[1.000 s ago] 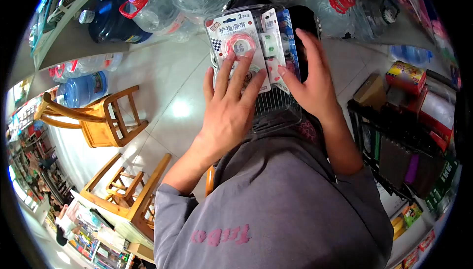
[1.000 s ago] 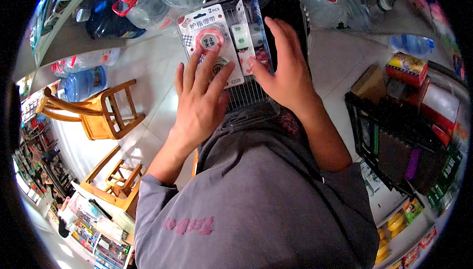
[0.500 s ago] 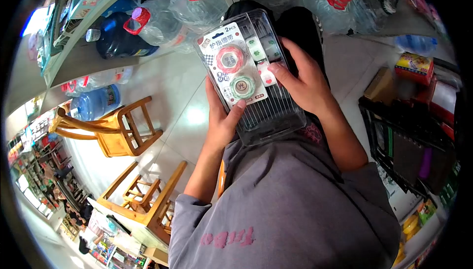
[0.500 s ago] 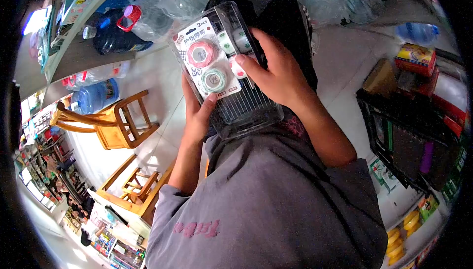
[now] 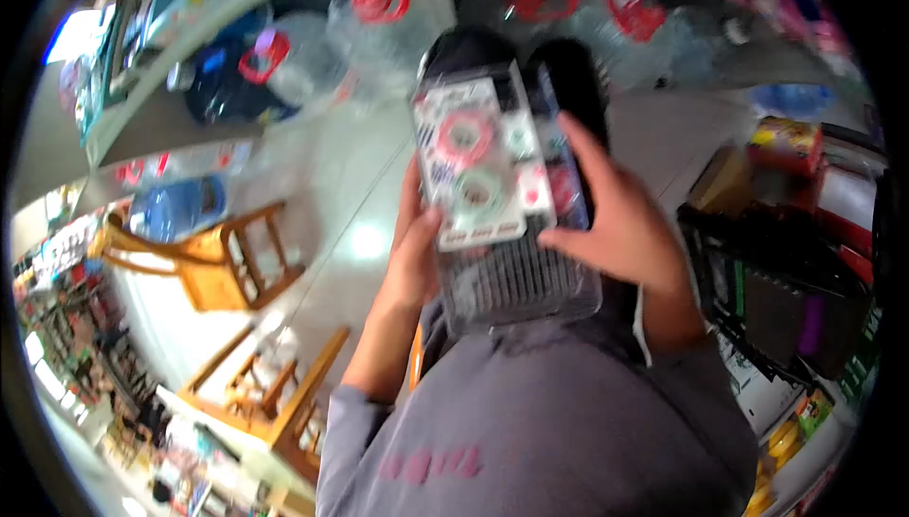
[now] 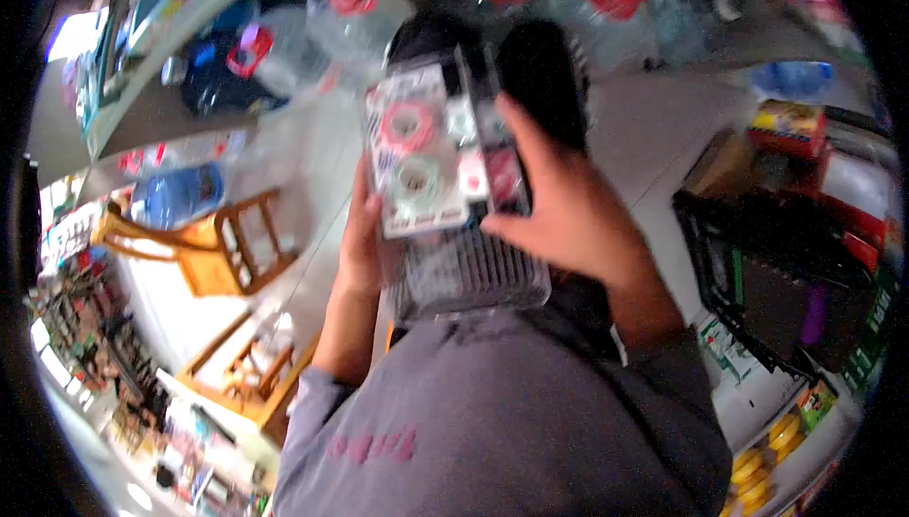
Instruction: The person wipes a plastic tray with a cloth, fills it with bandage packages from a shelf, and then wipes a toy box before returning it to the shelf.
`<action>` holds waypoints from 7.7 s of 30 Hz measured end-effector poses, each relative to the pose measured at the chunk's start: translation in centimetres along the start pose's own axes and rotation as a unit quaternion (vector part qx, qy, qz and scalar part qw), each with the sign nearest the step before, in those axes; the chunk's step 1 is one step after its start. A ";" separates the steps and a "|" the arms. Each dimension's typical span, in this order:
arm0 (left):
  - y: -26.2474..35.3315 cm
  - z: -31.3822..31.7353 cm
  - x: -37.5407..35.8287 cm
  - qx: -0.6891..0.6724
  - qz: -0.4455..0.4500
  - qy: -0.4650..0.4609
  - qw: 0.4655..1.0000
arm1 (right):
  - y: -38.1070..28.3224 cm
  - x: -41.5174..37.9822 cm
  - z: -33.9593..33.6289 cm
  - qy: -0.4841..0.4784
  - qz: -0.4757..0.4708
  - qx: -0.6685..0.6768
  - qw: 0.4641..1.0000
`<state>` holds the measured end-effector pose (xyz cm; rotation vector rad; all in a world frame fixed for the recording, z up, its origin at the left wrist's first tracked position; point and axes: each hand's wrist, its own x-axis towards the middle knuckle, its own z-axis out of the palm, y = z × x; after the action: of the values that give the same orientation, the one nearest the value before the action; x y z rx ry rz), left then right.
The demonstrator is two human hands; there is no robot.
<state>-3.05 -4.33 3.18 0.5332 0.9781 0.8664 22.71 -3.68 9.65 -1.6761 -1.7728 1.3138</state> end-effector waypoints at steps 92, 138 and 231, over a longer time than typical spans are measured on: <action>-0.9 0.3 3.5 -0.276 0.017 -0.070 0.959 | -6.6 4.6 -10.0 0.258 -0.310 -0.130 0.906; 0.1 2.9 4.1 -0.026 0.161 -0.010 0.987 | -6.6 0.3 -8.2 0.179 -0.168 -0.158 0.957; -1.7 -2.0 6.0 -0.011 0.039 -0.060 0.997 | -5.5 6.4 -2.2 -0.080 -0.183 -0.073 0.977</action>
<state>-2.52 -0.32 -1.96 0.6019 0.8427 0.9037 19.80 3.73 13.09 -1.2546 -2.1928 1.2016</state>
